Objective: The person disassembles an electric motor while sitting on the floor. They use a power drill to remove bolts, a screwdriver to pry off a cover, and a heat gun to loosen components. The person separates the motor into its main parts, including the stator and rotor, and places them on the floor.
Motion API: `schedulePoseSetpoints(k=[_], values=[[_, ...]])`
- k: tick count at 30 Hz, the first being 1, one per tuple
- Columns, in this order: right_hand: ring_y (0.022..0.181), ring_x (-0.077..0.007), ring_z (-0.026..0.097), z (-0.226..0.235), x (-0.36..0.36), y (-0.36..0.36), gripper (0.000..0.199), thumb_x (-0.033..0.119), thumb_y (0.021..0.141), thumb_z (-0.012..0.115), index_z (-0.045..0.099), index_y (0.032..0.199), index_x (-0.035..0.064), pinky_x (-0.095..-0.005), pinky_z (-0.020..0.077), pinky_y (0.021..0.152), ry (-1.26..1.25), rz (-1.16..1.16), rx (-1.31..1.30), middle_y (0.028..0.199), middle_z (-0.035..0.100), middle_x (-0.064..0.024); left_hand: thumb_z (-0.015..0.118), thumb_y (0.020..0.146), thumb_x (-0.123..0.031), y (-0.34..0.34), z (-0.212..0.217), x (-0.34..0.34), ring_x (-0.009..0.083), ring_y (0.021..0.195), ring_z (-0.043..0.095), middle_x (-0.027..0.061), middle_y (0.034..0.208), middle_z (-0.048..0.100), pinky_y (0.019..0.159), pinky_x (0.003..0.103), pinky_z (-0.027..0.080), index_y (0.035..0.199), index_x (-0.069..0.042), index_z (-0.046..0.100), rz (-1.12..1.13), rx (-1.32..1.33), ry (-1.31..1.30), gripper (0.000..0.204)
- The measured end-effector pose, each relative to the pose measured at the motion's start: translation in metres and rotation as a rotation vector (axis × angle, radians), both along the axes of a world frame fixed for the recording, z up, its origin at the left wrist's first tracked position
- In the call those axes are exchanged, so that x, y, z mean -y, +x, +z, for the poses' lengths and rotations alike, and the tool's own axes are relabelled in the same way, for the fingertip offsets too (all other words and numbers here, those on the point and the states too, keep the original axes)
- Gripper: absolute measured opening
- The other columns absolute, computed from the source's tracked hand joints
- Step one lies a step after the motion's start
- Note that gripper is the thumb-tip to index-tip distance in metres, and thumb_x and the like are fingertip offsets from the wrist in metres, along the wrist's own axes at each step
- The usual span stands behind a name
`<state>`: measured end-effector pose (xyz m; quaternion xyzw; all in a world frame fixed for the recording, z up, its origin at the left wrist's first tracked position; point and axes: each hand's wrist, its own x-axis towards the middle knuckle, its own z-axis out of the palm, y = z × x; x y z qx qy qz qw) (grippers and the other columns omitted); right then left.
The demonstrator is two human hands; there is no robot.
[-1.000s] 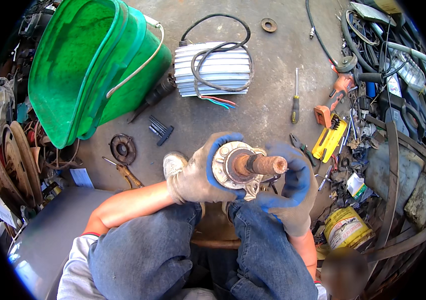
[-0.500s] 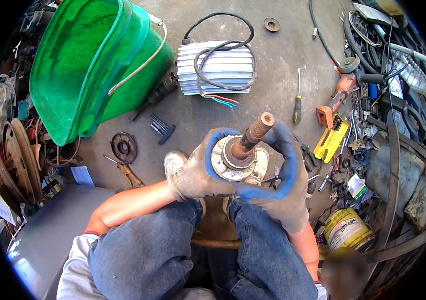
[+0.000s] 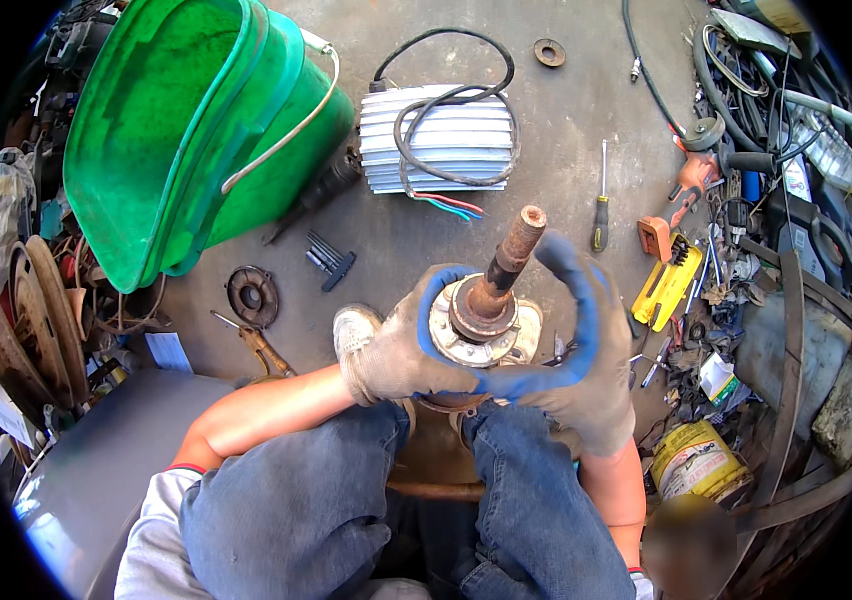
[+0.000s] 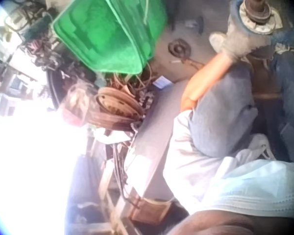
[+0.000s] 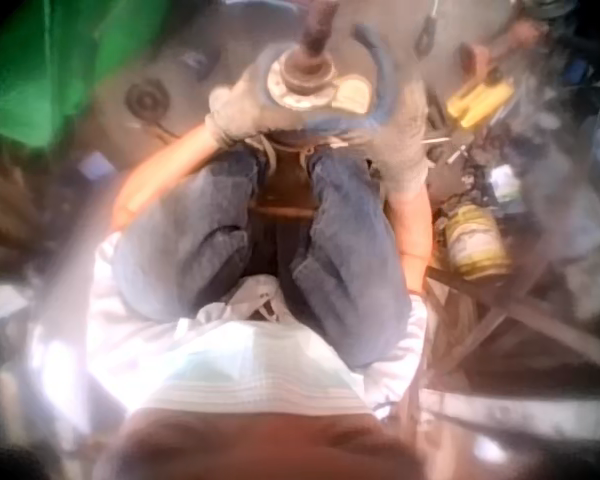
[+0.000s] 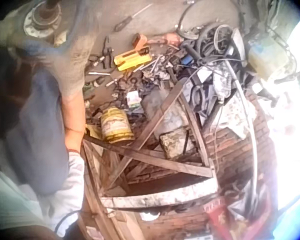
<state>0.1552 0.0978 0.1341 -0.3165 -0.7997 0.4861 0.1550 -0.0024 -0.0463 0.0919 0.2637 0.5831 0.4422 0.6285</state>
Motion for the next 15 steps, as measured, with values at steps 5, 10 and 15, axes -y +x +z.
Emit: schedulePoseSetpoints(k=[5,10,15], values=[[0.118,-0.0383,0.058,-0.058,-0.034,0.035,0.091,0.040,0.066,0.090,0.051,0.136,-0.0009,-0.0436,0.0464,0.100,0.118,-0.325,0.411,0.128,0.057,-0.0221,0.092,0.055,-0.020,0.000,-0.004,0.003,0.0179,0.119,0.055,0.0085,0.127,0.057,0.104,0.035,0.044,0.138,-0.004,0.040,-0.009,-0.027,-0.034,0.100],[0.116,-0.0379,0.057,-0.013,-0.006,0.005,0.072,0.027,0.075,0.085,0.053,0.134,-0.0005,-0.0454,0.0478,0.095,-0.092,-0.055,-0.033,0.128,0.056,-0.0214,0.091,0.060,-0.022,-0.001,-0.005,0.001,0.0200,0.117,0.055,0.0112,0.127,0.056,0.103,0.037,0.044,0.138,-0.001,0.039,-0.007,-0.014,-0.033,0.096],[0.114,-0.0340,0.059,-0.057,-0.029,0.026,0.073,0.029,0.074,0.086,0.054,0.134,0.0014,-0.0436,0.0470,0.097,0.205,-0.168,0.272,0.125,0.059,-0.0179,0.092,0.060,-0.019,0.001,-0.001,-0.007,0.0198,0.118,0.054,0.0101,0.126,0.056,0.104,0.037,0.043,0.138,-0.001,0.038,0.084,0.090,-0.133,0.097]])
